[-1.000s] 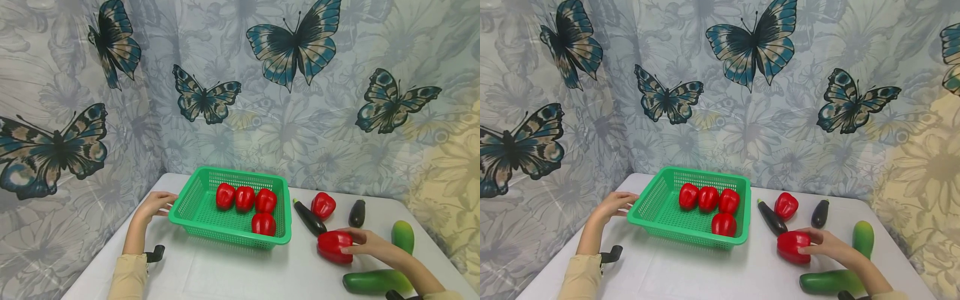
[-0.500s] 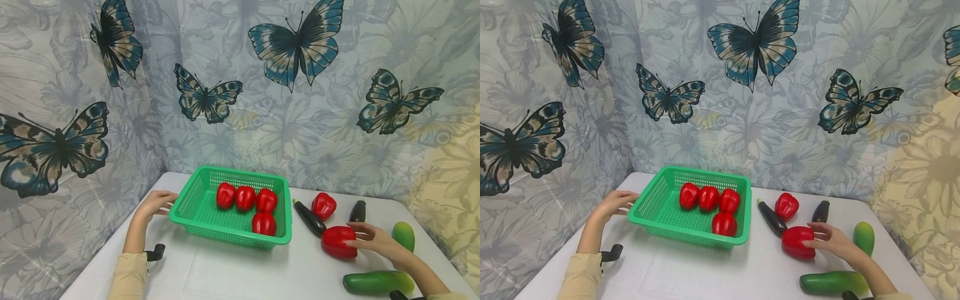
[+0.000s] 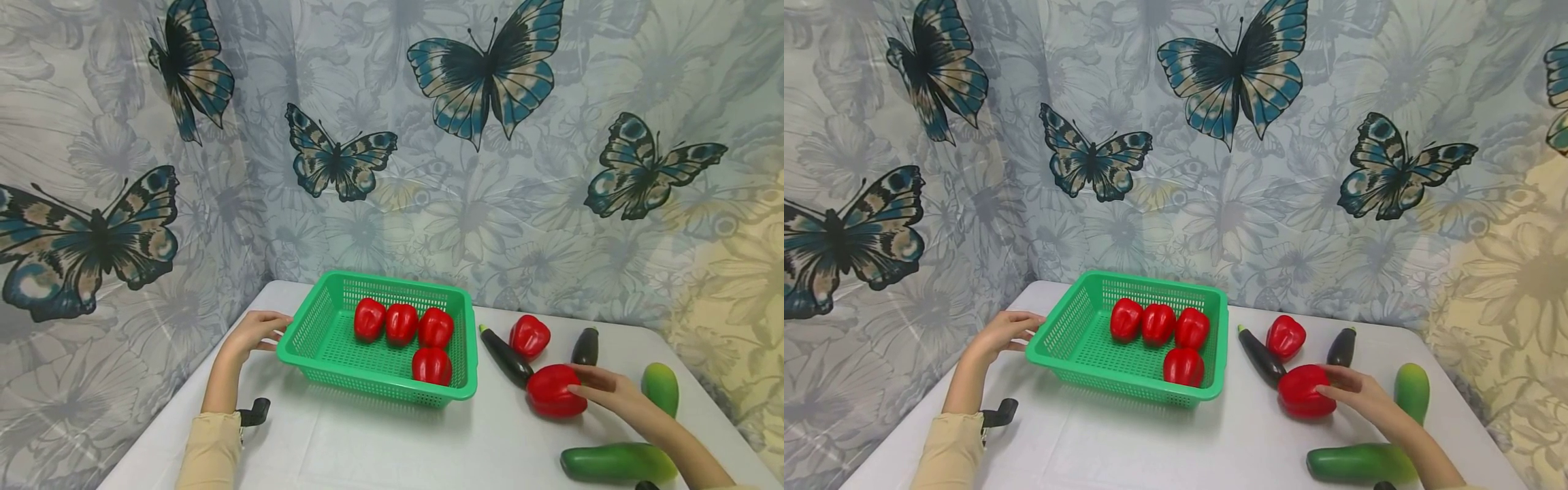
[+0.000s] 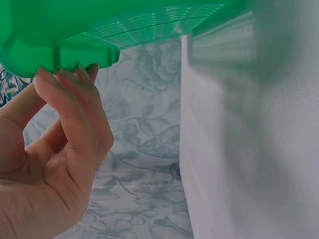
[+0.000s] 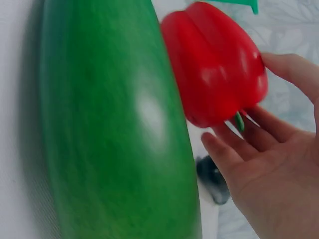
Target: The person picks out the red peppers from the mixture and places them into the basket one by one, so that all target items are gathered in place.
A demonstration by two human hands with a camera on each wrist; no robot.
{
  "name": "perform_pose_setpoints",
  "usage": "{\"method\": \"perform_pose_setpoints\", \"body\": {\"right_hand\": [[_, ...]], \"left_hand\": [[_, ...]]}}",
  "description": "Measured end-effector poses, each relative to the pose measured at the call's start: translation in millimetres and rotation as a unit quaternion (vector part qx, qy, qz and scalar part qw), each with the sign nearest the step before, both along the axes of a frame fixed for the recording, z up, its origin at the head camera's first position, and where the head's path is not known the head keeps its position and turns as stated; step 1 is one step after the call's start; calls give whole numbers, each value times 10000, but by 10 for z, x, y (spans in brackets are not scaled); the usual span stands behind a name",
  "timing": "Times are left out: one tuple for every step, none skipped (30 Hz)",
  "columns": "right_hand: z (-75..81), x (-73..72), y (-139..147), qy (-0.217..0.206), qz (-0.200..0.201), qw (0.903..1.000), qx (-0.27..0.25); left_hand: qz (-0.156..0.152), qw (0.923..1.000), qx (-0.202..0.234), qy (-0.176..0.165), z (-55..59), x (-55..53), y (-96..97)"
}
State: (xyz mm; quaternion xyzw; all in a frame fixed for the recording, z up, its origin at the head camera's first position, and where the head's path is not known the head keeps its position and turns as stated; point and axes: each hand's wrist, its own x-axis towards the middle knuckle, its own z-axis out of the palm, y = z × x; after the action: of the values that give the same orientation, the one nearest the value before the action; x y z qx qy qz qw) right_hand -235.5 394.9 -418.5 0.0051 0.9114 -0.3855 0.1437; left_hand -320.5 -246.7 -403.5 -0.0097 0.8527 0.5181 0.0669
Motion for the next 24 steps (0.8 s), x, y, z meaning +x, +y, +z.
{"method": "perform_pose_setpoints", "body": {"right_hand": [[-10,-3,-13,18,31,10000,-7],[-19,-7,-32,32,29,10000,9],[-26,-13,-53,52,50,10000,10],[-35,-18,-76,63,21,10000,32],[-43,-23,-100,93,7,9999,81],[-51,-27,-125,127,-20,9998,148],[-60,-29,-146,182,-21,9996,216],[-68,-31,-166,248,-22,9993,267],[-78,-32,-184,312,-31,9990,315],[-89,-31,-198,379,-50,9986,368],[-97,-33,-210,443,-60,9981,432],[-105,-34,-220,482,-78,9978,450],[-114,-36,-228,508,-93,9976,462],[-121,-38,-235,526,-112,9975,468],[-128,-40,-240,536,-136,9974,473],[-134,-41,-244,544,-149,9973,469],[-139,-41,-248,553,-155,9973,465],[-144,-42,-251,561,-164,9973,449],[-149,-40,-253,579,-156,9972,447],[-153,-38,-255,589,-152,9972,438],[-156,-36,-255,602,-148,9971,436],[-157,-35,-254,603,-139,9972,423],[-157,-34,-252,610,-139,9971,430],[-158,-34,-248,622,-137,9970,444]], "left_hand": [[-2,10000,4,-1,1,-1,-1],[1,10000,3,2,2,0,-1],[9,10000,5,0,3,0,0],[7,10000,4,0,4,0,1],[8,10000,7,0,5,1,1],[9,10000,14,-3,5,0,1],[11,10000,20,-5,5,0,1],[15,10000,24,-8,6,0,2],[13,10000,31,-12,6,-1,2],[16,10000,39,-13,6,-2,2],[19,10000,39,-13,6,-2,2],[22,10000,35,-12,6,-3,2],[29,10000,33,-10,6,-3,2],[33,10000,34,-9,7,-3,2],[35,10000,39,-9,8,-3,1],[36,10000,37,-7,8,-3,1],[28,10000,35,-6,9,-3,1],[29,10000,38,-6,10,-3,0],[25,10000,43,-6,10,-2,0],[22,10000,47,-5,10,-2,-1],[14,10000,50,-3,9,-3,-2],[5,10000,53,-1,9,-4,-2],[-4,10000,57,3,8,-5,-3],[-6,10000,65,7,6,-6,-4]]}}
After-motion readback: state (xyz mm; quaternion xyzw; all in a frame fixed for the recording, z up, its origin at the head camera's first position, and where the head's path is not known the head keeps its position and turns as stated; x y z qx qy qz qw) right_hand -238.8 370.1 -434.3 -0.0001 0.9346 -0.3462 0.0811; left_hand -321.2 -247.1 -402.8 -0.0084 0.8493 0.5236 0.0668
